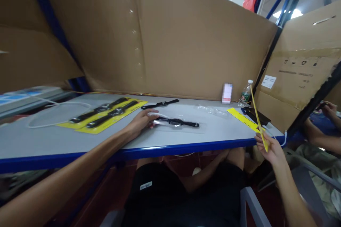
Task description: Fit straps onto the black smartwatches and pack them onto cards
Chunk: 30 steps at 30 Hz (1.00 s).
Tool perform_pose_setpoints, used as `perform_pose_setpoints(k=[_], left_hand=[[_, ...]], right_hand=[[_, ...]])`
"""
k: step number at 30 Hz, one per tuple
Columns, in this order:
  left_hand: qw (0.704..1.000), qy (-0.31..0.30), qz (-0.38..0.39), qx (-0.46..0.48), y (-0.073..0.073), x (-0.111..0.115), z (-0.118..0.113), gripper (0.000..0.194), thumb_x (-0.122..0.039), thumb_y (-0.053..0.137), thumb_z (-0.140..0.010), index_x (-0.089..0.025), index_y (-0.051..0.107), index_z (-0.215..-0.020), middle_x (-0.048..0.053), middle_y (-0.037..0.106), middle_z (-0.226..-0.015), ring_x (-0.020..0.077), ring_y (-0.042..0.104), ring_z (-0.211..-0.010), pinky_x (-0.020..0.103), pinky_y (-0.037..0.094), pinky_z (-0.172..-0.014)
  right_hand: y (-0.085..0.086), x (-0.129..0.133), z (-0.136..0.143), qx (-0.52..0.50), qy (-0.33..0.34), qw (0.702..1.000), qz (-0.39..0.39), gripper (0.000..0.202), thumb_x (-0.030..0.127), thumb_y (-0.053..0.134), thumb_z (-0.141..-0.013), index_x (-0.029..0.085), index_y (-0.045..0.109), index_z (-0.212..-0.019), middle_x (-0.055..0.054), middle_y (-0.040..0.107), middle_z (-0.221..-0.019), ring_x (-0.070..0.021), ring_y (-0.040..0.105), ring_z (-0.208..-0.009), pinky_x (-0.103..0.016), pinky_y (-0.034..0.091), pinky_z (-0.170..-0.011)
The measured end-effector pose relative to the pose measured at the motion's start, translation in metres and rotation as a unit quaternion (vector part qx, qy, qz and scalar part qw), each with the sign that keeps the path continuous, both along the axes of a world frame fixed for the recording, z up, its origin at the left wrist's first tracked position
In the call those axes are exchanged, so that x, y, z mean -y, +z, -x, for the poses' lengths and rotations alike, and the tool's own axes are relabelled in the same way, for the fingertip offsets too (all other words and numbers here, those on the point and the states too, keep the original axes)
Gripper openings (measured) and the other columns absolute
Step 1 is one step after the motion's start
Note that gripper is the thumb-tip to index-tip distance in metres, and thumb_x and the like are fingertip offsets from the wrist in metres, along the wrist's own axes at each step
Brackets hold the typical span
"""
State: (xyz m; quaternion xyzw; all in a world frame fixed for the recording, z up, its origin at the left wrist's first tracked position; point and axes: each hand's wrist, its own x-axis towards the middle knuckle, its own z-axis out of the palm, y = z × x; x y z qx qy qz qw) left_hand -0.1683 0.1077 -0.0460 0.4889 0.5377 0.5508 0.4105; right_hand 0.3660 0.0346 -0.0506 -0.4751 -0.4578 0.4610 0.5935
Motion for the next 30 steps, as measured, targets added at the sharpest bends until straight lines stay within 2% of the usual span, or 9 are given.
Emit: perform_pose_setpoints(k=[3, 6, 10, 12, 16, 22, 25, 27, 30], left_hand=[[1.0, 0.007, 0.001, 0.012, 0.003, 0.0, -0.002, 0.032, -0.029, 0.08, -0.065, -0.014, 0.064, -0.088, -0.001, 0.059, -0.064, 0.0099, 0.051, -0.049, 0.02, 0.037, -0.044], [0.999, -0.031, -0.003, 0.011, 0.003, 0.001, 0.0, 0.034, -0.029, 0.081, -0.064, -0.014, 0.065, -0.091, -0.003, 0.056, -0.061, 0.009, 0.047, -0.047, 0.02, 0.032, -0.042], [0.998, -0.064, -0.019, 0.013, 0.001, 0.002, 0.004, 0.036, -0.029, 0.082, -0.064, -0.015, 0.066, -0.094, -0.003, 0.053, -0.06, 0.0079, 0.044, -0.045, 0.021, 0.027, -0.04], [0.998, -0.065, -0.025, 0.009, 0.001, 0.003, 0.004, 0.036, -0.029, 0.081, -0.064, -0.015, 0.066, -0.095, -0.003, 0.054, -0.062, 0.0078, 0.044, -0.046, 0.021, 0.027, -0.04], [0.998, -0.06, -0.032, 0.0, 0.0, 0.003, 0.003, 0.038, -0.029, 0.081, -0.066, -0.016, 0.067, -0.099, -0.003, 0.055, -0.063, 0.0081, 0.045, -0.047, 0.021, 0.029, -0.042], [0.998, -0.051, -0.025, -0.006, -0.001, 0.002, 0.004, 0.041, -0.029, 0.081, -0.067, -0.016, 0.065, -0.103, -0.006, 0.05, -0.053, 0.0098, 0.045, -0.045, 0.021, 0.029, -0.042], [0.998, -0.054, -0.029, -0.012, 0.0, 0.002, 0.004, 0.04, -0.028, 0.08, -0.068, -0.015, 0.065, -0.103, -0.005, 0.051, -0.055, 0.0096, 0.045, -0.045, 0.021, 0.029, -0.043], [0.998, -0.054, -0.031, -0.016, -0.001, 0.003, 0.003, 0.038, -0.028, 0.08, -0.07, -0.014, 0.066, -0.102, -0.005, 0.052, -0.055, 0.0092, 0.045, -0.045, 0.021, 0.029, -0.043], [0.998, -0.051, -0.032, -0.015, -0.001, 0.003, 0.002, 0.036, -0.028, 0.08, -0.07, -0.015, 0.066, -0.1, -0.005, 0.052, -0.055, 0.0095, 0.045, -0.045, 0.022, 0.029, -0.042]], right_hand=[[-0.018, 0.03, 0.014, 0.063, -0.017, 0.998, -0.006, 0.032, 0.045, 0.073, -0.076, 0.024, 0.063, -0.099, -0.007, 0.07, -0.084, -0.0256, 0.069, -0.073, -0.036, 0.06, -0.056], [-0.033, 0.057, 0.029, 0.191, -0.069, 0.975, -0.085, 0.028, 0.05, 0.07, -0.083, 0.026, 0.063, -0.095, -0.008, 0.073, -0.096, -0.0288, 0.071, -0.088, -0.045, 0.062, -0.078], [-0.052, 0.074, 0.045, 0.435, -0.199, 0.851, -0.218, 0.024, 0.046, 0.055, -0.096, 0.025, 0.063, -0.086, -0.01, 0.073, -0.1, -0.0282, 0.069, -0.099, -0.046, 0.054, -0.097], [-0.061, 0.072, 0.048, 0.501, -0.216, 0.802, -0.242, 0.021, 0.038, 0.05, -0.099, 0.025, 0.06, -0.085, -0.011, 0.073, -0.102, -0.027, 0.069, -0.098, -0.044, 0.052, -0.096], [-0.072, 0.061, 0.051, 0.584, -0.199, 0.748, -0.245, 0.006, 0.021, 0.051, -0.091, 0.024, 0.052, -0.087, -0.011, 0.071, -0.107, -0.0278, 0.067, -0.102, -0.042, 0.051, -0.093], [-0.063, 0.05, 0.056, 0.708, -0.157, 0.669, -0.166, 0.031, 0.008, 0.049, -0.071, 0.023, 0.046, -0.098, -0.01, 0.062, -0.096, -0.0295, 0.061, -0.092, -0.039, 0.047, -0.079], [-0.06, 0.05, 0.052, 0.715, -0.113, 0.667, -0.178, 0.039, 0.007, 0.047, -0.07, 0.02, 0.047, -0.107, -0.011, 0.061, -0.099, -0.0292, 0.061, -0.095, -0.039, 0.049, -0.082], [-0.06, 0.053, 0.049, 0.705, -0.095, 0.676, -0.194, 0.059, 0.005, 0.045, -0.072, 0.018, 0.045, -0.129, -0.014, 0.063, -0.116, -0.0297, 0.061, -0.105, -0.04, 0.051, -0.086], [-0.062, 0.059, 0.047, 0.712, -0.076, 0.667, -0.205, 0.085, 0.005, 0.043, -0.075, 0.022, 0.025, -0.156, -0.015, 0.059, -0.136, -0.0325, 0.059, -0.115, -0.045, 0.053, -0.09]])
